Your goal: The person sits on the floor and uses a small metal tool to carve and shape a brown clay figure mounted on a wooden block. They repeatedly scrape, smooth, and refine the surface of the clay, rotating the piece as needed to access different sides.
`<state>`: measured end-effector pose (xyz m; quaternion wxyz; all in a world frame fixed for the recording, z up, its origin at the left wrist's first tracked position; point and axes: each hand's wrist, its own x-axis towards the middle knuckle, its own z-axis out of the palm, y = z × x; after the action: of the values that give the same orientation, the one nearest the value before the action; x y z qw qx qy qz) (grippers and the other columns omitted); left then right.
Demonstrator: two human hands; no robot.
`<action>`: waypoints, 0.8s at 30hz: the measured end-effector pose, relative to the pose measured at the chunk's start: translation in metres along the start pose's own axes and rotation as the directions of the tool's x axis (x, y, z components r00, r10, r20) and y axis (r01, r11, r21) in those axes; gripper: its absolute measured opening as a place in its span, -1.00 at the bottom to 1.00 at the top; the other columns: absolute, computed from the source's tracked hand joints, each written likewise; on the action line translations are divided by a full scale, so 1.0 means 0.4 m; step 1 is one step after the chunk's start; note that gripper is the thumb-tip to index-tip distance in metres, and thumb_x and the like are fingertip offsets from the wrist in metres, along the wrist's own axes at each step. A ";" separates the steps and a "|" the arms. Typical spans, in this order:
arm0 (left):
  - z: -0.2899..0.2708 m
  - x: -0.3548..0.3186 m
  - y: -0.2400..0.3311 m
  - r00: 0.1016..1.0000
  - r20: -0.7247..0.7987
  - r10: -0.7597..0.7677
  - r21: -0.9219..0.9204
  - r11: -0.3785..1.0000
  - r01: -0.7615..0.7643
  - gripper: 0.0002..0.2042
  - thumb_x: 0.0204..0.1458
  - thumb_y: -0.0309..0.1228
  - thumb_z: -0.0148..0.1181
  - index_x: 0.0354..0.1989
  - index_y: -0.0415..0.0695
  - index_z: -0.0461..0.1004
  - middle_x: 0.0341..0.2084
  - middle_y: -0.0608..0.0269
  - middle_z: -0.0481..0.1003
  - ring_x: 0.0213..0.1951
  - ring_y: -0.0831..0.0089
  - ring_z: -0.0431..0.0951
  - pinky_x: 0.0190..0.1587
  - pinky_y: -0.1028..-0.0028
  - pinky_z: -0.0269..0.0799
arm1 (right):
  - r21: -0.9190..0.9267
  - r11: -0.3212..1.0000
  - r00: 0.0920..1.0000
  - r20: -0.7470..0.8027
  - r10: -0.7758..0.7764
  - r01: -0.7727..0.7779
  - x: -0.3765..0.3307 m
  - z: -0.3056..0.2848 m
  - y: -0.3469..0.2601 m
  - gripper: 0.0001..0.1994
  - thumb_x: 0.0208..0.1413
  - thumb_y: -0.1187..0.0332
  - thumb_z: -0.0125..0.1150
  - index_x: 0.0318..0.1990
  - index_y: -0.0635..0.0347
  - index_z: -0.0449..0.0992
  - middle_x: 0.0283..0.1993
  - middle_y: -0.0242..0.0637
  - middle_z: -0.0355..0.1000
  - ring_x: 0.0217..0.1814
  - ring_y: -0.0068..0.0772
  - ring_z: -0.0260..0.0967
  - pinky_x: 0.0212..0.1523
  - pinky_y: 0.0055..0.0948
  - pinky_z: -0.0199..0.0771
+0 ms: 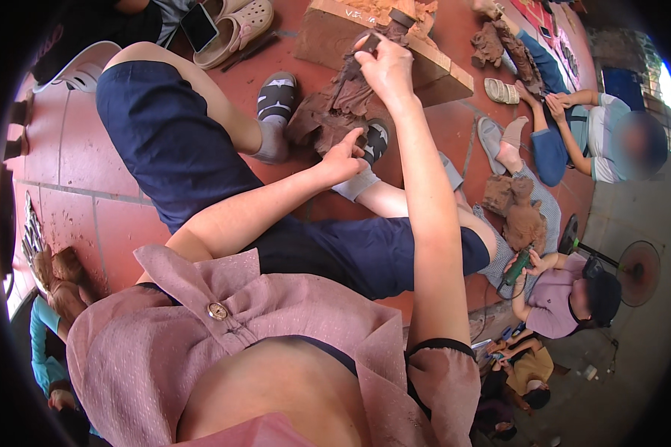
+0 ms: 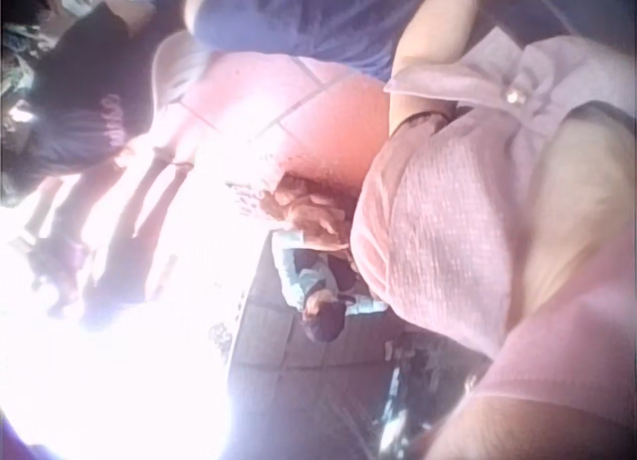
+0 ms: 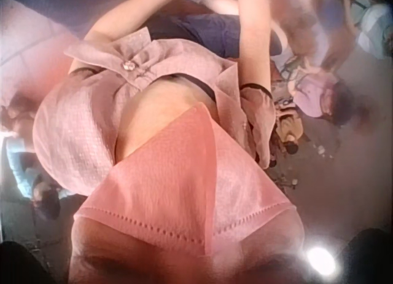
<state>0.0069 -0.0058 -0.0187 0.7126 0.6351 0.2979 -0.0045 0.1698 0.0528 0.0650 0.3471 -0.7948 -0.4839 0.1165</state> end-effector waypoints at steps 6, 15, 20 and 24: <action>0.001 0.018 -0.014 0.998 -0.038 -0.058 -0.181 0.982 0.050 -0.26 -0.19 -0.50 0.13 0.28 -0.15 0.01 -0.17 0.03 0.44 -0.18 0.26 0.48 -0.12 0.39 0.36 | 0.441 0.896 0.972 -0.188 0.144 -0.047 0.014 -0.082 -0.026 -0.93 -0.02 0.52 0.22 -0.34 0.24 0.52 -0.51 -0.39 0.46 -0.56 -0.63 0.43 -0.53 -0.64 0.46; -0.013 -0.001 0.021 0.988 -0.073 -0.135 -0.346 0.933 0.102 -0.28 -0.20 -0.59 0.12 0.26 -0.20 0.06 -0.28 0.14 0.43 -0.42 0.42 0.51 -0.39 0.45 0.44 | 0.439 0.877 0.970 0.216 0.110 -0.197 -0.057 -0.041 0.042 -0.89 -0.03 0.55 0.22 -0.31 0.24 0.56 -0.44 -0.37 0.50 -0.45 -0.63 0.45 -0.43 -0.64 0.49; -0.005 0.009 0.011 0.990 -0.063 -0.126 -0.321 0.942 0.099 -0.28 -0.20 -0.59 0.12 0.26 -0.18 0.07 -0.25 0.12 0.42 -0.42 0.43 0.51 -0.41 0.44 0.44 | 0.551 0.817 0.984 0.144 0.107 -0.170 -0.024 -0.064 0.043 -0.89 0.00 0.54 0.21 -0.28 0.23 0.56 -0.42 -0.36 0.51 -0.43 -0.65 0.45 -0.41 -0.66 0.50; -0.017 0.010 0.019 0.989 -0.024 -0.148 -0.271 0.953 0.135 -0.27 -0.14 -0.59 0.10 0.29 -0.15 -0.02 -0.14 0.12 0.34 -0.38 0.45 0.47 -0.38 0.48 0.42 | 0.455 0.857 0.928 0.366 0.067 -0.242 -0.039 -0.067 0.052 -0.86 0.03 0.52 0.18 -0.23 0.28 0.53 -0.38 -0.30 0.50 -0.39 -0.57 0.47 -0.36 -0.60 0.52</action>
<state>0.0102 0.0034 -0.0136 0.7833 0.5094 0.3562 -0.0010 0.1901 0.0217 0.0683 0.4393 -0.6846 -0.4239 0.3983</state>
